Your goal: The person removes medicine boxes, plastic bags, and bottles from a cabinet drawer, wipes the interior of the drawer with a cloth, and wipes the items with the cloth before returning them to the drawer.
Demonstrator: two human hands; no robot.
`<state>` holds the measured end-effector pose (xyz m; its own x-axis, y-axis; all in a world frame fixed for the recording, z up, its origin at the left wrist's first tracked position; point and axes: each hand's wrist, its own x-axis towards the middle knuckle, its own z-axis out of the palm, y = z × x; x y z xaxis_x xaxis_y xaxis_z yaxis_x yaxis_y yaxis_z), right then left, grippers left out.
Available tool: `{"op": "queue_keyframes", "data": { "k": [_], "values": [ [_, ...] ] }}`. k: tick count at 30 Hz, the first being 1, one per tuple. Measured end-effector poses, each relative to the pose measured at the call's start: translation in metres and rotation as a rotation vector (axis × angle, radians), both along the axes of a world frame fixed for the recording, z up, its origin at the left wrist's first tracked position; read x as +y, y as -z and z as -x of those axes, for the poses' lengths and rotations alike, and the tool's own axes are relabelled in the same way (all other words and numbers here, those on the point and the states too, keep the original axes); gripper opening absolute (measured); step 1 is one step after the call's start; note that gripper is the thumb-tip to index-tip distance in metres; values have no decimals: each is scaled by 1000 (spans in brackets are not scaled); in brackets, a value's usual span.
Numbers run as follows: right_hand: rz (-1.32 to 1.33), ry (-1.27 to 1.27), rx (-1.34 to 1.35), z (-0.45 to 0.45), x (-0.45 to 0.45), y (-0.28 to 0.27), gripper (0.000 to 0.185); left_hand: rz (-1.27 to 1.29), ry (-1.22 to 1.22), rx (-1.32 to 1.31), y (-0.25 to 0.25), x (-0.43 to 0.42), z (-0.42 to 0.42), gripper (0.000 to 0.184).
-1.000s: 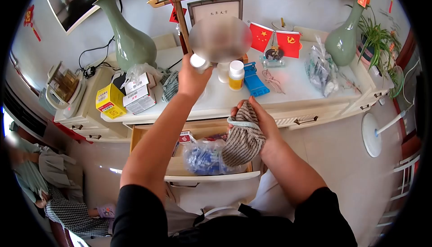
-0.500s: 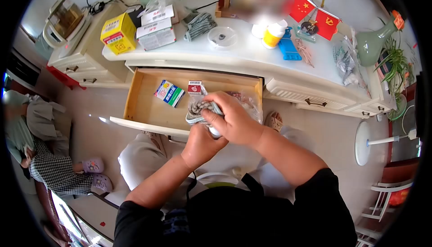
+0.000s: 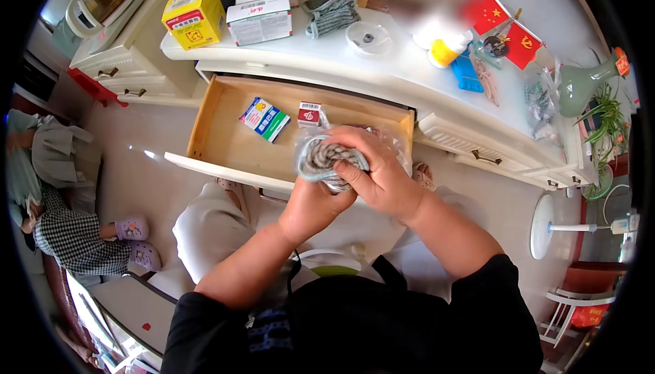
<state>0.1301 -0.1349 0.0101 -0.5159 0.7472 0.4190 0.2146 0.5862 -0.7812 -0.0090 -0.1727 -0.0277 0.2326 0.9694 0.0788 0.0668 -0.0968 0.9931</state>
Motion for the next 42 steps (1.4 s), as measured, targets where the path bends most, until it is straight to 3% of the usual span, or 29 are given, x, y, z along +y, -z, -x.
{"op": "queue_keyframes", "data": {
  "k": [2, 4, 6, 7, 8, 9, 10, 14, 15, 17, 18, 19, 20, 24, 26, 30, 32, 36, 38, 42],
  "values": [
    [184, 22, 82, -1, -5, 2, 28, 160, -23, -261, -5, -3, -3, 41],
    [605, 48, 340, -3, -11, -3, 26, 112, -12, -212, -11, -4, -9, 43],
    [706, 101, 473, -2, -11, 2, 26, 64, -204, -337, -12, -10, -15, 49],
    [955, 140, 635, 1, -11, 5, 27, -183, -249, -125, -6, -7, -12, 55],
    [1204, 178, 797, 4, -12, 6, 29, -183, -248, -113, -7, -4, -11, 55],
    [1343, 126, 699, 4, -17, 1, 30, -399, -252, 42, -11, -1, -11, 57],
    [1343, 118, 705, 5, -19, 5, 30, -617, -255, 198, -13, 0, -12, 58],
    [1335, 31, 827, 2, -22, 19, 28, -657, -201, 223, -4, 6, -7, 62],
    [1401, 51, 790, 1, -23, 20, 30, -605, -257, 155, 0, 10, -5, 62],
    [1465, 26, 742, -7, -23, 34, 35, -158, -388, -243, 2, 16, -1, 57],
    [1459, 35, 759, -15, -21, 25, 35, -365, -531, 130, 16, 31, 13, 53],
    [1343, 62, 779, -23, -16, 7, 37, -346, -630, 313, 13, 39, 19, 49],
    [1227, 88, 793, -33, -10, -8, 40, -191, -655, 157, 20, 49, 23, 46],
    [1018, 212, 1022, -73, 4, -29, 39, -151, -492, 332, 22, 79, 10, 50],
    [943, 117, 1030, -88, 4, -30, 38, -65, -344, 341, 32, 98, -3, 55],
    [1024, 190, 1089, -93, -2, -37, 37, -95, -196, 504, 73, 135, -18, 51],
    [1032, 174, 985, -97, -2, -32, 43, -190, -166, 655, 97, 149, -20, 49],
    [977, 200, 947, -96, -5, -41, 43, -86, -99, 804, 110, 156, -27, 48],
    [953, 153, 946, -100, -3, -34, 42, -221, 46, 1102, 113, 158, -26, 49],
    [1078, 166, 1027, -96, 2, -27, 42, -239, -26, 1153, 130, 165, -22, 52]
  ]
}}
